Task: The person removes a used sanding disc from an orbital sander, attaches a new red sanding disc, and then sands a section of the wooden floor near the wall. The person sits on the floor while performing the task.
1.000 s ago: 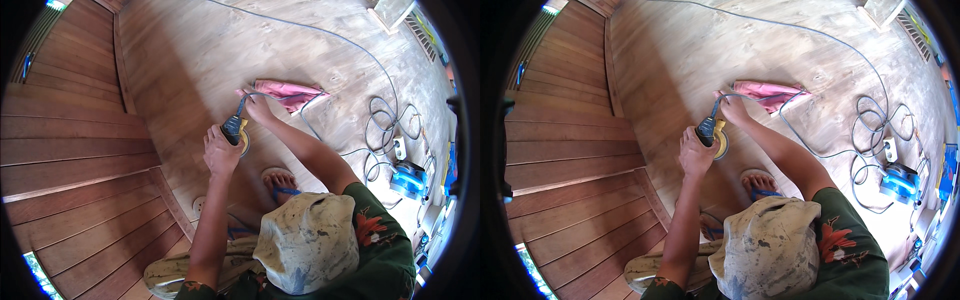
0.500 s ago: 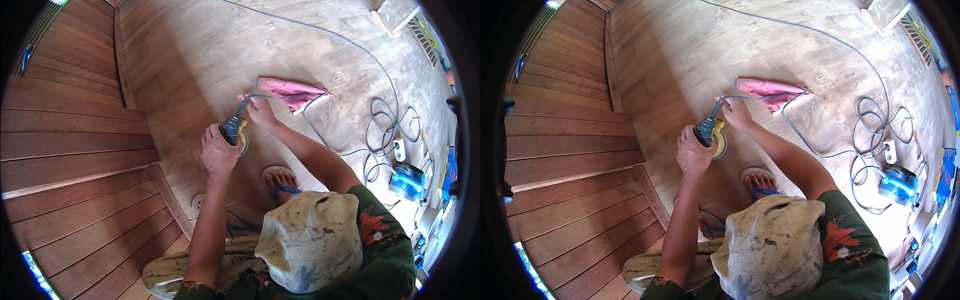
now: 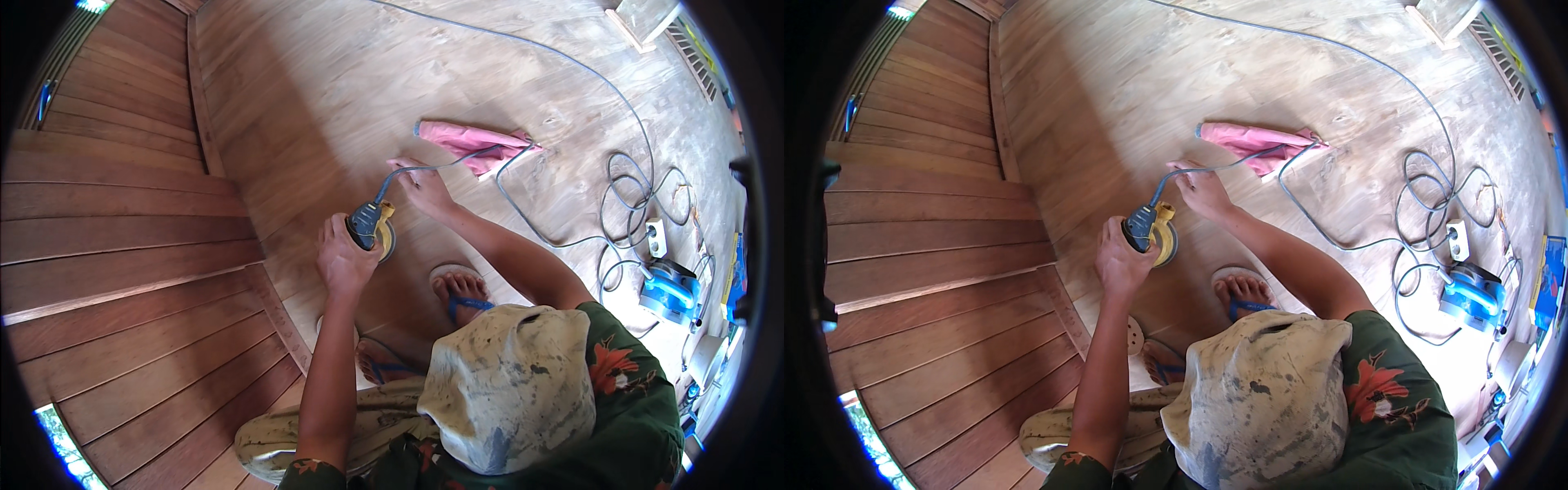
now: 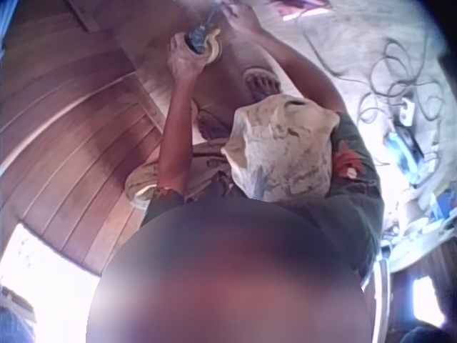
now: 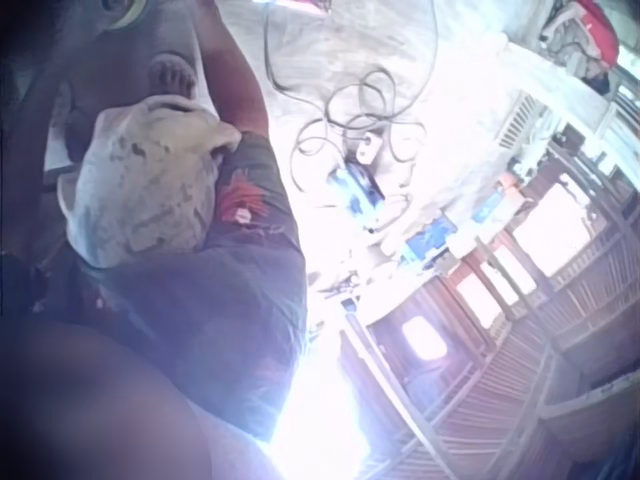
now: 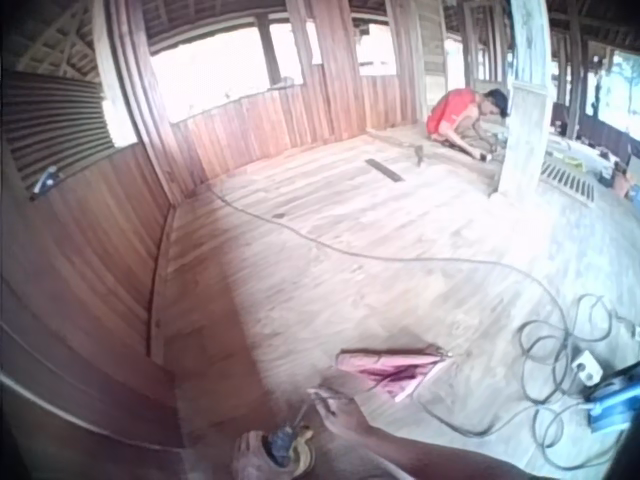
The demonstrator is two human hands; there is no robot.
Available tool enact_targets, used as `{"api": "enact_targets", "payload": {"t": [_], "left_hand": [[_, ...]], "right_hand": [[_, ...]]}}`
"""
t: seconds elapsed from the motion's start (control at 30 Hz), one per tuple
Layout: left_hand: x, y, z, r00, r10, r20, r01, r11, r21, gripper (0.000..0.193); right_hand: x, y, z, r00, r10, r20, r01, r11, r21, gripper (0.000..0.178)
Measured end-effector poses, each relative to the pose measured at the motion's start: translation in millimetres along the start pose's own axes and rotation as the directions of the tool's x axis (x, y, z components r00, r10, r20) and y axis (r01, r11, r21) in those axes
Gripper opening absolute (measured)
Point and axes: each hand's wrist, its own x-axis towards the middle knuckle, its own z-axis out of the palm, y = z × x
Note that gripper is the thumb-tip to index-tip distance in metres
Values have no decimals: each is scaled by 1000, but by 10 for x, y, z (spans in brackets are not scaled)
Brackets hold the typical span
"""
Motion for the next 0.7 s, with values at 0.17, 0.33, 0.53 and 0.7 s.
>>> {"api": "enact_targets", "payload": {"t": [0.17,0.33,0.53,0.7], "left_hand": [[-52,-136,-86,994,-97,40,99,993,-65,66],[-90,-226,-179,972,-217,84,216,976,19,65],[-110,-395,-259,979,-198,54,194,978,78,64],[-136,-593,-325,988,-153,-11,153,981,121,62]], "right_hand": [[-47,4,88,995,-97,32,98,995,-18,35],[-107,-18,158,989,-113,97,117,993,-33,39],[-200,-26,219,967,-180,180,198,977,-83,47],[-325,-68,272,959,-170,226,186,981,-50,47]]}}
